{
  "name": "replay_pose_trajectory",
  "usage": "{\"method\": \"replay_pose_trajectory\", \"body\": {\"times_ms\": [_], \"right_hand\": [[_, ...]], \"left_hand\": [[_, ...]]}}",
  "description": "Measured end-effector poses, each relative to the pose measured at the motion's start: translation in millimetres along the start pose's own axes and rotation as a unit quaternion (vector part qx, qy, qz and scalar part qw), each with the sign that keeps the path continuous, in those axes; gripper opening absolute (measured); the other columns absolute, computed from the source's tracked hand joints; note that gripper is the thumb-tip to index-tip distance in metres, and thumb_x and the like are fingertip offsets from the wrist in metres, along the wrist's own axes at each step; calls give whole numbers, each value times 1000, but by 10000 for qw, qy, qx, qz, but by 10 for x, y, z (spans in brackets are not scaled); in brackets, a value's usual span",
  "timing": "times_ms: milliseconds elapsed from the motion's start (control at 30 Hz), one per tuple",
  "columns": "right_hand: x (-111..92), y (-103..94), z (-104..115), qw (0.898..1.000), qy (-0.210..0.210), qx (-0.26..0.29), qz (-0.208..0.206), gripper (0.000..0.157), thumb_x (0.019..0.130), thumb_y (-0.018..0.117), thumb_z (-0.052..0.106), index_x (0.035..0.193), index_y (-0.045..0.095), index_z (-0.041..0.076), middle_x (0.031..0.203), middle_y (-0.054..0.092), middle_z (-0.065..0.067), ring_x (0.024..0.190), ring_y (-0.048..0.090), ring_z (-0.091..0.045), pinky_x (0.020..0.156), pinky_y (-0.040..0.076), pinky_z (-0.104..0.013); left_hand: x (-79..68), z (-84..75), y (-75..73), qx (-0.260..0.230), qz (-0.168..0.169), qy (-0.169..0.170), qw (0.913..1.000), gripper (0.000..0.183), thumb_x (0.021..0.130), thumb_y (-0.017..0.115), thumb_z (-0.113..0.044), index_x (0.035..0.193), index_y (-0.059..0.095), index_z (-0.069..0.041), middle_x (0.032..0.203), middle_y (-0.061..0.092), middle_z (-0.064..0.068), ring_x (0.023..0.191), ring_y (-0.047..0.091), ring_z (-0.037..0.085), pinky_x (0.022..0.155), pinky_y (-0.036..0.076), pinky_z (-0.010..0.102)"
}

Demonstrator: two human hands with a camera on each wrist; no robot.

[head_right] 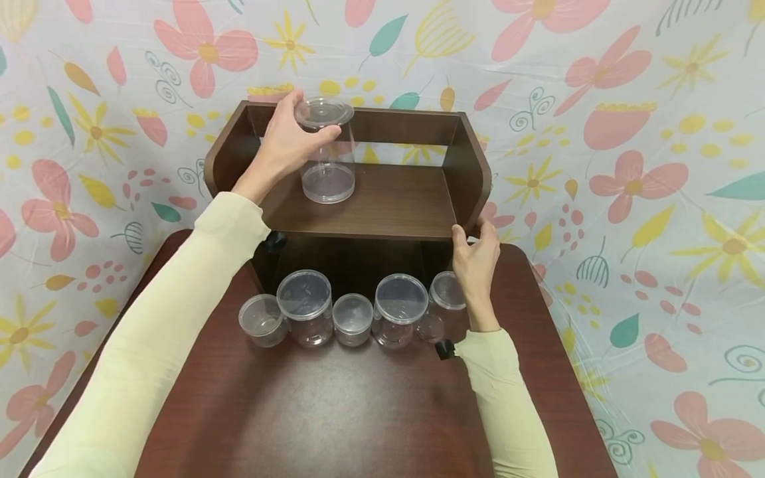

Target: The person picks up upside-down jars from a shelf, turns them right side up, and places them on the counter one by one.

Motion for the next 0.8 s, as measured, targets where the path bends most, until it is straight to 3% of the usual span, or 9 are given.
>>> {"method": "replay_pose_trajectory", "body": {"times_ms": [300, 467, 800], "right_hand": [[-9, 9, 5, 10000, 92, 1, 5, 23, 94, 69, 5, 108, 64, -12, 99, 66, -22, 92, 56, -15, 77, 41, -19], [-10, -2, 11, 9999, 124, 5, 26, 22, 94, 70, 6, 107, 65, -12, 97, 66, -19, 91, 57, -14, 81, 41, -21], [14, -9, 17, 9992, 344, 173, 71, 24, 95, 73, 9, 108, 66, -10, 92, 62, -2, 89, 57, -9, 81, 43, -20]], "left_hand": [[-304, 73, -259, -613, -398, 54, 9973, 96, 85, 76, -53, 161, 31, -16, 160, 38, 0, 141, 40, 5, 112, 32, 20], [-515, 122, -381, -973, -437, 45, 9943, 95, 87, 76, -51, 162, 29, -16, 161, 37, -2, 141, 40, 3, 112, 34, 20], [-886, 134, -519, -1958, -686, 228, 9780, 92, 89, 76, -36, 162, 29, -8, 163, 37, 6, 137, 47, 10, 109, 41, 20]]}}
Point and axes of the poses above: each hand's wrist, its own x-axis towards the middle knuckle, its own y-axis out of the palm, z = x × y, the point moved 2 cm from there along x, towards the middle knuckle
